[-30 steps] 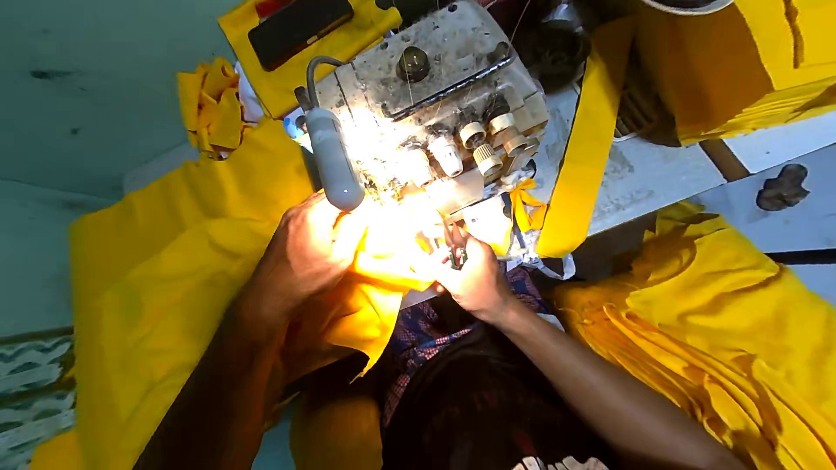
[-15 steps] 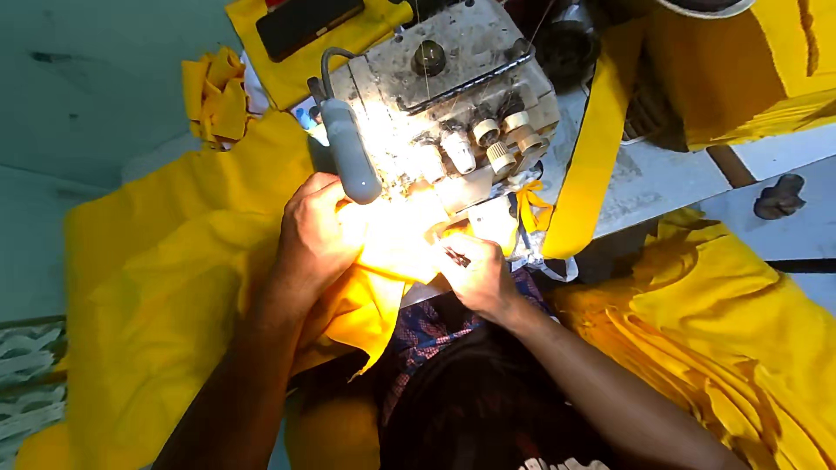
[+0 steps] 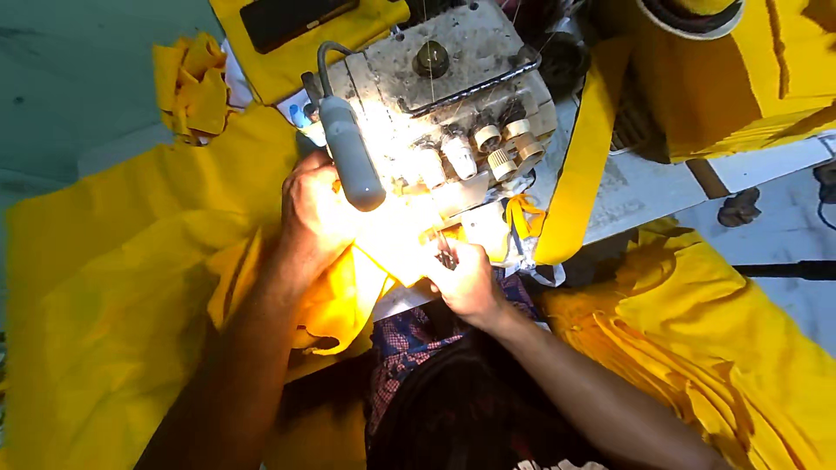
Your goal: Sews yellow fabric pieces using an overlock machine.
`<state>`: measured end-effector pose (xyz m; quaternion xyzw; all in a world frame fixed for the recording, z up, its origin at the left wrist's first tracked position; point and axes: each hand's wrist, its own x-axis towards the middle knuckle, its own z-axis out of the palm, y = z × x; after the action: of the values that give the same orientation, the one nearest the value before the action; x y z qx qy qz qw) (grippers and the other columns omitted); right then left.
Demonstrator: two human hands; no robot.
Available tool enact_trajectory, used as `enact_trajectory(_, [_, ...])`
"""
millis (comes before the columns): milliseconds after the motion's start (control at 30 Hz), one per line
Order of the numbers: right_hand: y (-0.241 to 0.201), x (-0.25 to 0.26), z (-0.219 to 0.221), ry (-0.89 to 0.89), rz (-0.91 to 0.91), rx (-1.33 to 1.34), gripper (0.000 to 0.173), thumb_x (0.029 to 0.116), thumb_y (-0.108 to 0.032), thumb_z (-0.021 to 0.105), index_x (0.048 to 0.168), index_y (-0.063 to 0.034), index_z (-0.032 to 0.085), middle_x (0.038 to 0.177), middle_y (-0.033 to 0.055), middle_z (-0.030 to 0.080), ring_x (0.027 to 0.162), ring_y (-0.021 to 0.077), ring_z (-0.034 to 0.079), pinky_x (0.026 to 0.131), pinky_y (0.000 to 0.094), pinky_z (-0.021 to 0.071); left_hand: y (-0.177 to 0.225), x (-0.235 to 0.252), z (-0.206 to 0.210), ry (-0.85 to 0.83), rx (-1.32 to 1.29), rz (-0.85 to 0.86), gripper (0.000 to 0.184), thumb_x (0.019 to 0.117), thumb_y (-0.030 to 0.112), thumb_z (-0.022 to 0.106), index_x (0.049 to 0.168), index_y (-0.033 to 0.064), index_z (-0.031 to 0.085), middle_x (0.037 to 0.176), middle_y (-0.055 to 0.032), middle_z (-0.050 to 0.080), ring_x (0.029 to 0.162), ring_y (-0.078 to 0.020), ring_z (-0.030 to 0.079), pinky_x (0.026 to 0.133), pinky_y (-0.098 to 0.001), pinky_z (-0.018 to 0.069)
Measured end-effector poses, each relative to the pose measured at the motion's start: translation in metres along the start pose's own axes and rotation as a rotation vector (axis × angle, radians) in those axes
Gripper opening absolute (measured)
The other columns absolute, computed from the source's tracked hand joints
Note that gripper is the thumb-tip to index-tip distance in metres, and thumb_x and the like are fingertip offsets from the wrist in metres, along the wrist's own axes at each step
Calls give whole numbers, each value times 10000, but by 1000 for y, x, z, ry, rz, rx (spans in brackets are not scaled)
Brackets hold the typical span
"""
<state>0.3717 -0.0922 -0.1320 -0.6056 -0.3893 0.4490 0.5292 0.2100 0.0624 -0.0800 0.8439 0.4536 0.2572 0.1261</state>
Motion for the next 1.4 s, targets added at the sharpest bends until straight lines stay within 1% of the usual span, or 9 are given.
enact_trajectory(167, [3, 13, 9, 89, -54, -59, 173, 871, -195, 758, 740, -119, 675, 577, -41, 574, 485, 44, 535, 459, 245, 470, -4, 11, -8, -32, -14, -65, 273, 900, 318, 695, 1030, 80, 724, 1060, -113, 697, 1056, -242, 653, 926, -500, 506])
enact_trajectory(333, [-4, 18, 12, 199, -104, -160, 218, 781, -184, 823, 681, -134, 636, 561, -53, 541, 494, 35, 505, 477, 255, 445, 29, -2, -49, -85, -333, -276, 126, 939, 125, 689, 1062, 99, 675, 800, 86, 688, 684, 72, 597, 641, -153, 504])
enact_trajectory(500, [-9, 18, 11, 156, -401, -129, 128, 882, -189, 750, 976, -103, 736, 956, -4, 647, 720, 46, 581, 605, 224, 523, 26, -52, -55, -307, -907, -436, 94, 942, 52, 612, 997, 88, 680, 761, -8, 692, 609, -63, 635, 541, -224, 550])
enact_trajectory(600, [-36, 9, 4, -71, -399, -93, 177, 989, -212, 627, 1037, -86, 743, 1093, 25, 659, 908, 66, 637, 737, 243, 568, 43, -84, -48, -206, -840, -279, 80, 873, 116, 748, 945, 151, 738, 789, 52, 727, 679, -33, 672, 637, -207, 583])
enact_trajectory(767, [-60, -33, -11, -164, -554, 49, 161, 966, -160, 714, 903, -12, 707, 810, 12, 650, 676, 23, 587, 590, 177, 521, 75, -126, -34, 158, -688, 21, 82, 954, 186, 721, 983, 111, 733, 943, 36, 734, 905, -66, 706, 821, -261, 614])
enact_trajectory(933, [-11, -58, -17, -2, -484, -239, 145, 950, -177, 733, 941, -35, 761, 777, -8, 720, 645, 8, 640, 589, 181, 556, 89, -163, 14, 200, -589, -149, 128, 962, 112, 678, 1005, 18, 755, 959, -45, 714, 824, -70, 697, 724, -224, 621])
enact_trajectory(1100, [26, -65, -10, 66, -370, -368, 179, 852, -215, 764, 985, -97, 785, 878, -34, 720, 744, 11, 642, 670, 202, 564, 99, -182, 35, 152, -660, -178, 275, 1006, 158, 629, 1197, -15, 727, 1262, -136, 695, 1074, -142, 713, 886, -273, 630])
enact_trajectory(1333, [2, -61, -7, -46, -455, -115, 131, 962, -131, 710, 939, -17, 769, 864, 26, 709, 743, 39, 665, 671, 181, 582, 84, -148, 15, 59, -1240, -582, 165, 957, 75, 693, 1078, -35, 670, 952, -125, 730, 823, -198, 725, 781, -353, 629])
enact_trajectory(1400, [-7, -61, -9, -49, -457, -95, 129, 961, -140, 716, 974, -28, 777, 939, 36, 726, 762, 44, 667, 678, 185, 580, 78, -142, 9, 80, -1163, -480, 89, 935, 88, 727, 975, 8, 719, 891, -88, 736, 833, -162, 716, 805, -325, 615])
